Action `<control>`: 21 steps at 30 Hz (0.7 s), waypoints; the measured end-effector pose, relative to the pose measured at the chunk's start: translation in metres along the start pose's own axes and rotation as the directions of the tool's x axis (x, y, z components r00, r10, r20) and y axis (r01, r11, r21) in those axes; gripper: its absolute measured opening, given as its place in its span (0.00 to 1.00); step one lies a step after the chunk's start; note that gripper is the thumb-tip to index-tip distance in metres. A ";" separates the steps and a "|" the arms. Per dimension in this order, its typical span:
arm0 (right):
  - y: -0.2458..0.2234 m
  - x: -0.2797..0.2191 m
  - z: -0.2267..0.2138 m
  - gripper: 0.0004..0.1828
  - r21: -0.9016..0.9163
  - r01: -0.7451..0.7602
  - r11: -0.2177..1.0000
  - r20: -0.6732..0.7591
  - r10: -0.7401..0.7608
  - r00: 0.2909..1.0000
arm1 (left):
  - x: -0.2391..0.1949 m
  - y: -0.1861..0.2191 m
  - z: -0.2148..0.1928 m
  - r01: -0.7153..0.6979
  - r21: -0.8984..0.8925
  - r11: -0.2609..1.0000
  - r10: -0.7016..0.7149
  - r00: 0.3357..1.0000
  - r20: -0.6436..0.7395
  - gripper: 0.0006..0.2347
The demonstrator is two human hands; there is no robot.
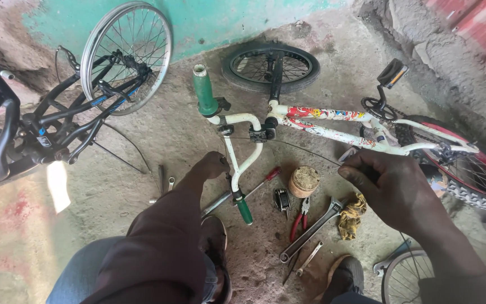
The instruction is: The person works on a bicycle's handlebar area, using a wrench to tighten a bolt on the stem. They then manipulate a thin wire, possibly a brake cable, and apply lubricant from a yellow bottle to the wire before reattaching it.
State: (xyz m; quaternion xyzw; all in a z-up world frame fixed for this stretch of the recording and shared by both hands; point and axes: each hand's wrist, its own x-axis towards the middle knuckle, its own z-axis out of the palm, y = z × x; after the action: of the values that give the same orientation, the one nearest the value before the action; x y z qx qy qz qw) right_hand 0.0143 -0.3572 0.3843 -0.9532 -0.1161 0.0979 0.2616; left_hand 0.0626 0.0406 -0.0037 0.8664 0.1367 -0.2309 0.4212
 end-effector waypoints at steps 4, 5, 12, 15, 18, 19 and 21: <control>-0.002 0.005 -0.015 0.12 -0.190 -0.270 0.944 0.117 0.295 0.948 | -0.005 0.004 -0.004 0.000 0.124 0.992 0.002 1.000 -0.016 0.07; 0.008 0.002 -0.018 0.08 0.071 -0.206 0.976 -0.024 0.208 0.978 | 0.001 -0.003 0.002 -0.046 0.067 0.997 0.047 0.999 -0.021 0.06; 0.032 -0.005 -0.035 0.08 0.310 0.232 0.922 -0.408 -0.091 0.908 | -0.038 0.036 0.005 -0.128 0.298 0.946 0.131 0.991 0.011 0.14; 0.022 -0.011 -0.045 0.09 0.150 0.227 0.962 -0.428 -0.144 0.892 | 0.007 -0.019 0.021 -0.378 0.422 0.824 0.442 0.895 -0.061 0.11; 0.027 -0.010 -0.049 0.06 0.074 0.253 0.965 -0.434 -0.197 0.879 | -0.003 -0.011 0.023 -0.277 0.368 0.887 0.323 0.944 -0.068 0.08; 0.028 -0.008 -0.048 0.06 0.074 0.245 0.967 -0.436 -0.190 0.880 | 0.001 -0.017 0.025 -0.282 0.369 0.885 0.326 0.943 -0.060 0.08; 0.030 -0.004 -0.048 0.03 0.141 0.207 0.968 -0.297 -0.158 0.942 | 0.010 -0.028 0.028 -0.364 0.439 0.821 0.450 0.887 -0.107 0.08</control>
State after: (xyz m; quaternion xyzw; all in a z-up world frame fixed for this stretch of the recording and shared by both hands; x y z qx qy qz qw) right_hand 0.0277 -0.4061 0.4092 -0.9165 -0.1568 -0.0547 0.3640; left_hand 0.0508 0.0357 -0.0422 0.9627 -0.0607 -0.0678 0.2547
